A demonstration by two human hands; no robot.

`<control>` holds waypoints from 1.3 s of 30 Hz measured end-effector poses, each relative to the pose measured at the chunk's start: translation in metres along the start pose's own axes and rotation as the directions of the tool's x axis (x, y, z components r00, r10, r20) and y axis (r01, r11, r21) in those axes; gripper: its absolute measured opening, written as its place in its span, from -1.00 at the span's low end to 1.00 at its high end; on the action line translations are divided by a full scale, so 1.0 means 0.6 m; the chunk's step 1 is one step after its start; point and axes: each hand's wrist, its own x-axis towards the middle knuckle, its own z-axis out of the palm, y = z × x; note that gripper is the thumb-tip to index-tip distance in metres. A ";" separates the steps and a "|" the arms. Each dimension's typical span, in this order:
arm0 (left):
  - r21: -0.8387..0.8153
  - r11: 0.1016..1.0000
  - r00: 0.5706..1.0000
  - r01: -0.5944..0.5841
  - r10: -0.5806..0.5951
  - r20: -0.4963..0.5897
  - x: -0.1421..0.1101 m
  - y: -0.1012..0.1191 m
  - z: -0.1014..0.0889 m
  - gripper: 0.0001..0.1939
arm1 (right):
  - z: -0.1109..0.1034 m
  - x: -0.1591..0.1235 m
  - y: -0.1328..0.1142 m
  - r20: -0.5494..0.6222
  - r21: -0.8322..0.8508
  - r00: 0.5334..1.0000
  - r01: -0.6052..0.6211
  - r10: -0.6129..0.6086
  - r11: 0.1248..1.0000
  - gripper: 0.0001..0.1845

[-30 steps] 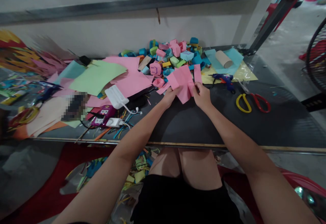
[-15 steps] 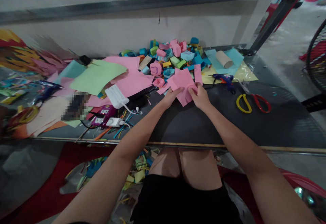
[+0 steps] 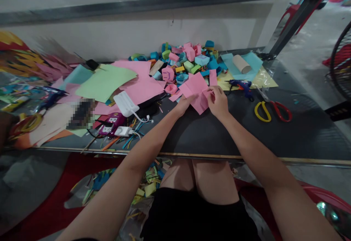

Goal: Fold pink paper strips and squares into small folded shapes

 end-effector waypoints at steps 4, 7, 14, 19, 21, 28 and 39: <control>0.018 1.000 1.000 0.006 -0.006 0.005 0.001 -0.001 -0.001 -0.76 | -0.001 0.000 0.001 -0.019 -0.008 0.995 -0.100 0.100 0.995 -0.81; 0.026 1.000 1.000 0.000 0.000 0.011 0.002 -0.002 -0.002 -0.78 | -0.003 0.001 0.001 -0.033 -0.002 0.988 -0.149 0.149 0.989 -0.83; -0.026 1.000 1.000 0.016 -0.016 -0.005 -0.002 -0.002 -0.006 -0.71 | -0.007 0.003 -0.011 0.052 0.059 0.984 -0.172 0.169 0.983 -0.77; -0.041 0.999 1.000 0.026 -0.025 0.012 -0.005 0.001 -0.007 -0.67 | -0.011 0.004 -0.018 0.141 0.076 0.983 -0.126 0.114 0.989 -0.76; -0.036 0.999 1.000 0.030 -0.029 0.010 -0.005 0.001 -0.006 -0.68 | -0.013 0.004 -0.019 0.146 0.068 0.983 -0.119 0.108 0.991 -0.72; -0.011 0.999 1.000 0.030 -0.031 -0.006 -0.005 0.001 -0.004 -0.75 | -0.012 0.003 -0.018 0.172 0.035 0.977 -0.134 0.126 0.990 -0.71; 0.000 1.000 1.000 0.018 -0.018 0.002 -0.003 0.000 -0.008 -0.72 | -0.007 -0.002 -0.020 0.206 0.071 0.952 -0.246 0.227 0.967 -0.71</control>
